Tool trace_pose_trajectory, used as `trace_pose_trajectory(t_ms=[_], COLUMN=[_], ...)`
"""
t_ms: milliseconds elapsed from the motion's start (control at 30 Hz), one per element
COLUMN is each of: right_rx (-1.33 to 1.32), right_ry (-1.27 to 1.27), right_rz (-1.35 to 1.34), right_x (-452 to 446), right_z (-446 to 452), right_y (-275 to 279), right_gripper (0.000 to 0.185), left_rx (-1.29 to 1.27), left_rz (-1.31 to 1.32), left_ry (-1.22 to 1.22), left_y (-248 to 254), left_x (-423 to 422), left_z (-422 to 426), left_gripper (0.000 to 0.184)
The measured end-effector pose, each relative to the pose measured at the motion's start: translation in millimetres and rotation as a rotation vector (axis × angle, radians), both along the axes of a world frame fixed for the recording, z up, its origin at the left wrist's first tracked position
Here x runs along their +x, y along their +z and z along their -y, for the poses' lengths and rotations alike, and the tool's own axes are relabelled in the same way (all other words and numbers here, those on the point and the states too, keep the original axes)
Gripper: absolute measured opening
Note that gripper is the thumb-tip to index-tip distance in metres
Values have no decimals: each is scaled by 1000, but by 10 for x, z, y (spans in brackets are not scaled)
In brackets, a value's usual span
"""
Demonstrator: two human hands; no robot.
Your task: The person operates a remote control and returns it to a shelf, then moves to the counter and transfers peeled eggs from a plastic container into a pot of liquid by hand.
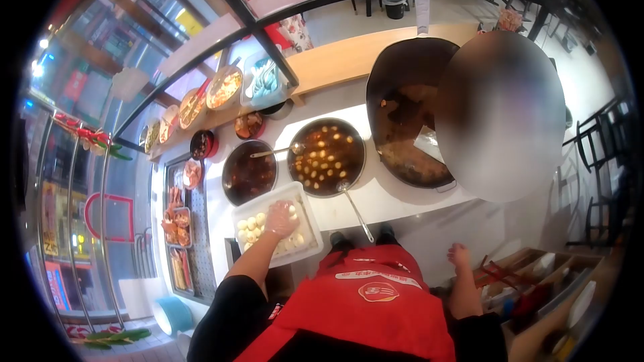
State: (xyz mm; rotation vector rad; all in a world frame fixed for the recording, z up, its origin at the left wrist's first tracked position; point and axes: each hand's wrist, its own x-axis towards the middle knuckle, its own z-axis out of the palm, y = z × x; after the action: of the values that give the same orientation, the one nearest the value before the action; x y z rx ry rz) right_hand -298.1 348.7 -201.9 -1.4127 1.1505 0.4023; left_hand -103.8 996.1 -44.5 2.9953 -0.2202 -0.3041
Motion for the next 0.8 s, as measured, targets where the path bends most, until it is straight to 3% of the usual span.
trace_pose_trajectory(t_ms=[200,267,300,367,567,633,700,800], right_rx=[144,440,427,-633,-434,-154,103,9], right_ry=[-308,-274,-300,1314,916,639,-3,13], right_rz=[2,24,36,-222,-132,-222,-200,-138], right_x=[-830,-1250,-1243,-1136,-1013,-735,-604,-367], right_z=[-444,-600,-893,-1539,-2112,-2061,-2049,-1942], right_y=[-696,-1263,-1104,-594,-232,50,122,139], right_gripper=[19,26,26,33,36,40,25,27], left_rx=[-149,-267,-285,-385,-459,-485,-511,-517], left_rz=[160,285,287,267,336,347,304,193], left_ry=[-101,-131,-157,-181,-106,-32,-37,8], left_y=[-115,-140,-139,-209,-313,-320,-323,-265], left_x=[-93,-76,-44,-52,-95,-95,-87,-135], left_z=[-98,-170,-262,-257,-225,-239,-278,-341], left_gripper=[47,43,43,40,36,34,34,35])
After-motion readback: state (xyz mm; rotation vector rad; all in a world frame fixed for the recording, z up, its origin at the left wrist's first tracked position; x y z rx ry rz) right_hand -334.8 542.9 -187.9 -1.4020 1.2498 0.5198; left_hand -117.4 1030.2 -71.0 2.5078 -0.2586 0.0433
